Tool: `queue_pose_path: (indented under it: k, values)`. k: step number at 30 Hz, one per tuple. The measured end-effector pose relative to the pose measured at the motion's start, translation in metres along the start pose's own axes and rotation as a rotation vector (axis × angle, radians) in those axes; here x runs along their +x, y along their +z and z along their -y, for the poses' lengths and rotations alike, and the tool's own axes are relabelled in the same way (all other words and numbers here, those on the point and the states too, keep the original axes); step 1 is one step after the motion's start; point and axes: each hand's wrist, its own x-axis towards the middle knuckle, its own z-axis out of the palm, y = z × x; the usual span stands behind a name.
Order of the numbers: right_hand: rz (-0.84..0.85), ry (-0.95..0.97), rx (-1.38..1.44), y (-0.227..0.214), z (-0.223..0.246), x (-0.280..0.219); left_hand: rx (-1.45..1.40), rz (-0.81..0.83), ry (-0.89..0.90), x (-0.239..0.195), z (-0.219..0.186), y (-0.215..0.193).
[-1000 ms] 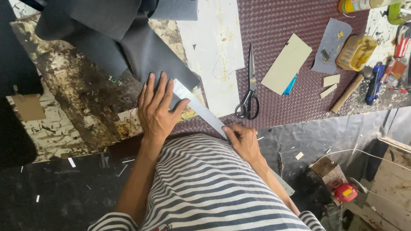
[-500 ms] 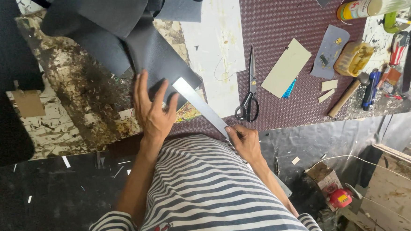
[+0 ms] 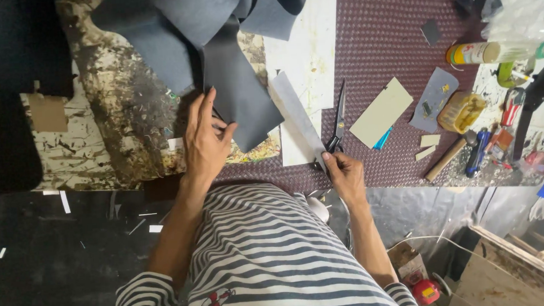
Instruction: Measuring and cutting a strip of leather using a ruler and scissors
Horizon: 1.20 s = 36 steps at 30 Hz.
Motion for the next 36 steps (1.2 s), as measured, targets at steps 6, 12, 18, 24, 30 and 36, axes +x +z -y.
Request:
queue_pose_path:
  k: [6,12,18,24,30,36]
  values:
    - [0.266,-0.238,-0.172,0.000,0.045,0.029,0.089,0.065,0.092,0.022,0.048,-0.093]
    - [0.376,-0.449,-0.383,0.013,0.085,0.049,0.294,-0.132,0.204,0.022,0.063,-0.099]
    - [0.436,-0.533,-0.435,0.031,0.085,0.064,0.405,-0.270,0.203,-0.011,0.111,-0.043]
    - [0.423,-0.493,-0.387,0.039,0.066,0.055,0.223,-0.354,0.270,-0.036,0.043,-0.057]
    - [0.398,-0.526,-0.368,0.036,0.058,0.058,0.344,-0.396,0.349,-0.041,0.060,-0.042]
    - [0.384,-0.513,-0.354,0.032,0.057,0.058,0.459,-0.409,0.435,-0.051,0.099,-0.016]
